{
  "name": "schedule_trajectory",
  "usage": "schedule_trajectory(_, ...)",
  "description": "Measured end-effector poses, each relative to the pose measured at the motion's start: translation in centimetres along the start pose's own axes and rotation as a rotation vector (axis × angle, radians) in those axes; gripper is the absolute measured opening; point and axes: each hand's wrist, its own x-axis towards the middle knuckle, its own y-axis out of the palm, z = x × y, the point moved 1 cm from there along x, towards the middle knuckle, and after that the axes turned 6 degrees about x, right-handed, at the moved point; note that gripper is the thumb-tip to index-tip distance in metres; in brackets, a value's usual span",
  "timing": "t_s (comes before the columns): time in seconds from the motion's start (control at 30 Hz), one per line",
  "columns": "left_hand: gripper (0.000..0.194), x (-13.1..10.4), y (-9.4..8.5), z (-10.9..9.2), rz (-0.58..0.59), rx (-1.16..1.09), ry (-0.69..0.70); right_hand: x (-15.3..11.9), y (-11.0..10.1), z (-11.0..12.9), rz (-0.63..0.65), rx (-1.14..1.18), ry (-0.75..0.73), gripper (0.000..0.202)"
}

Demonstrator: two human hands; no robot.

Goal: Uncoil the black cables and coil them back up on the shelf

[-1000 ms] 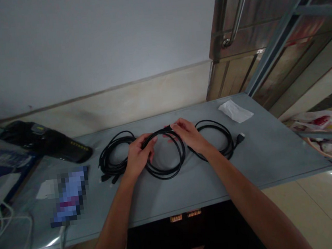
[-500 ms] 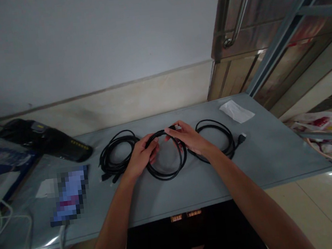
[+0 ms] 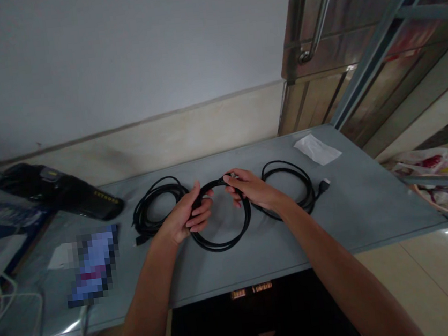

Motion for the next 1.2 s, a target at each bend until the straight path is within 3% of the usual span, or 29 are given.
schedule_trajectory(0.17,0.037,0.2,-0.4,-0.1,0.085,-0.165,-0.031,-0.2,0.0,0.3,0.005,-0.026,-0.01,0.055)
schedule_trajectory(0.37,0.029,-1.9,0.4,-1.5,0.016,-0.143,0.086,0.0,-0.2,0.7,0.034,-0.098,-0.114,0.05)
schedule_trajectory(0.43,0.027,-3.9,0.8,-3.4,-0.088,-0.068,0.248,0.1,-0.4,0.7,0.004,-0.088,-0.145,0.053)
schedule_trajectory(0.53,0.03,-7.4,1.0,-6.7,-0.337,0.141,0.605,0.2,-0.6,0.6,-0.028,-0.049,-0.155,0.054)
schedule_trajectory(0.63,0.031,-10.2,-0.3,-8.2,-0.639,0.599,0.832,0.2,-0.7,0.4,-0.027,-0.076,-0.159,0.053)
schedule_trajectory(0.73,0.03,-10.9,-3.1,-6.5,-0.841,1.312,0.796,0.3,-0.6,0.1,-0.013,-0.101,-0.136,0.054)
schedule_trajectory(0.83,0.034,-10.0,-6.2,-2.8,-0.811,1.747,0.687,0.5,-0.7,-0.1,-0.019,-0.103,-0.137,0.056)
schedule_trajectory(0.93,0.03,-9.3,-8.0,0.3,-0.744,1.808,0.639,0.7,-0.9,-0.2,-0.041,-0.101,-0.142,0.059)
schedule_trajectory(1.0,0.028,-9.3,-8.2,1.3,-0.763,1.797,0.64,0.8,-1.0,-0.2,-0.048,-0.103,-0.14,0.059)
schedule_trajectory(1.2,0.038,-9.9,-6.1,1.4,-0.801,1.74,0.628,0.6,-0.7,0.0,-0.063,-0.118,-0.17,0.055)
